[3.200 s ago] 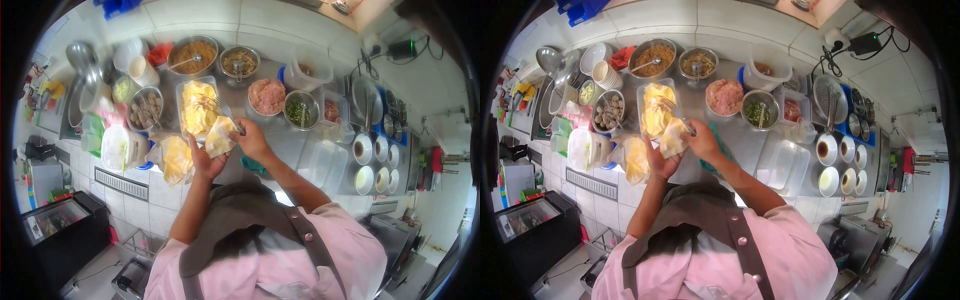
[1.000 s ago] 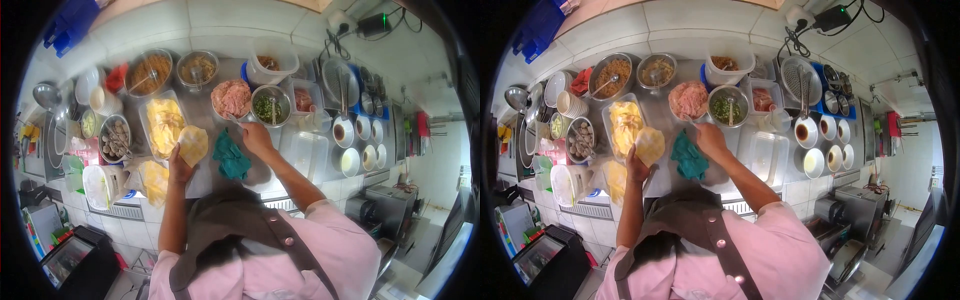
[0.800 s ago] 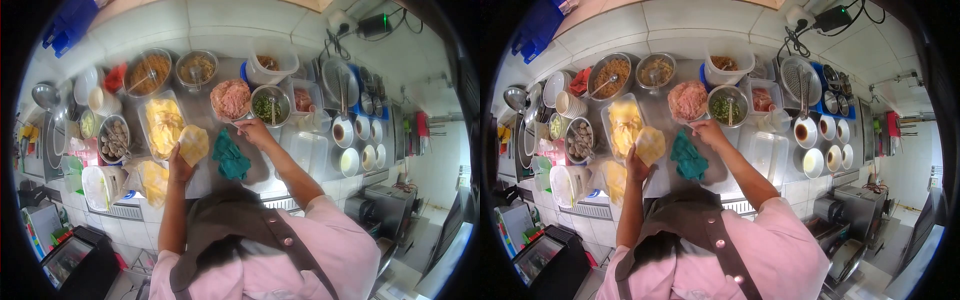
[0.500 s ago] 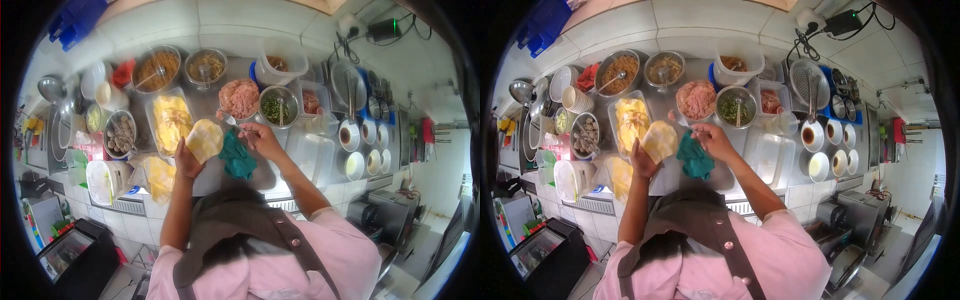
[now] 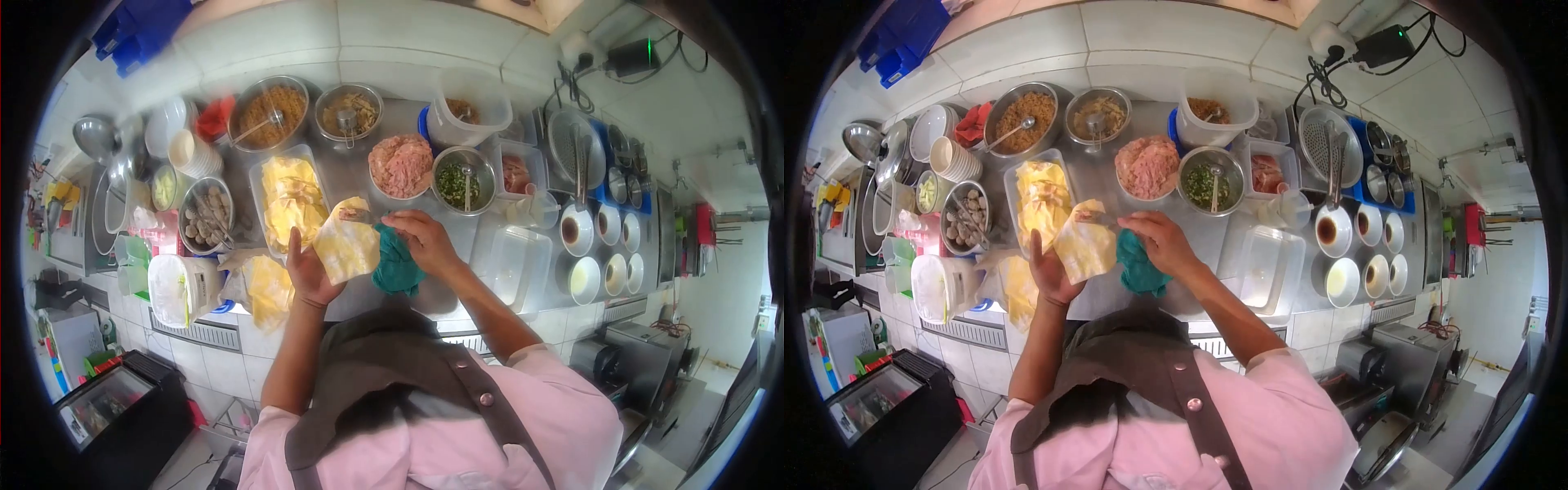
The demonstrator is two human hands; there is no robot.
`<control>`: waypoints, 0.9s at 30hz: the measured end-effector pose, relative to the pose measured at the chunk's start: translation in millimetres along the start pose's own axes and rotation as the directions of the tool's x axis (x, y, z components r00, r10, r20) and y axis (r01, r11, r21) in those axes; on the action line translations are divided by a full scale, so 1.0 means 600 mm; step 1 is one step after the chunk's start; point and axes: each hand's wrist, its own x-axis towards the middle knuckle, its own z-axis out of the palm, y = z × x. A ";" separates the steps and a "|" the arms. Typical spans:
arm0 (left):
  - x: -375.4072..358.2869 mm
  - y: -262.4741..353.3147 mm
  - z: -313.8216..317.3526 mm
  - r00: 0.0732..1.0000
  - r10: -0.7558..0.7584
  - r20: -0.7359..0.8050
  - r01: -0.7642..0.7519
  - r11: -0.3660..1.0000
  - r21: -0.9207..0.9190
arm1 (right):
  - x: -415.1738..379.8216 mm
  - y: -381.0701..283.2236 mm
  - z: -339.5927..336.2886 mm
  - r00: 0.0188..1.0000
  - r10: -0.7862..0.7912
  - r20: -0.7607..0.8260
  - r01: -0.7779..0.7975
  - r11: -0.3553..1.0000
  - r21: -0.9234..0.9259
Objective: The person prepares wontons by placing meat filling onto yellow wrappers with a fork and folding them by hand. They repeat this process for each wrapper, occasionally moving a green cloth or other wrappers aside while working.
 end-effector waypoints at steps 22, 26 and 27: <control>0.004 0.033 -0.062 0.993 0.065 -0.098 -0.055 0.993 0.104 | -0.037 0.048 -0.077 0.951 0.306 -0.038 -0.274 0.781 -0.561; 0.011 0.010 -0.104 0.986 0.015 -0.164 0.004 0.993 0.118 | -0.028 0.054 -0.053 0.951 0.310 -0.015 -0.256 0.757 -0.601; 0.014 0.003 -0.111 0.980 -0.001 -0.198 0.024 0.993 0.114 | -0.022 0.052 -0.047 0.932 0.362 0.009 -0.281 0.739 -0.613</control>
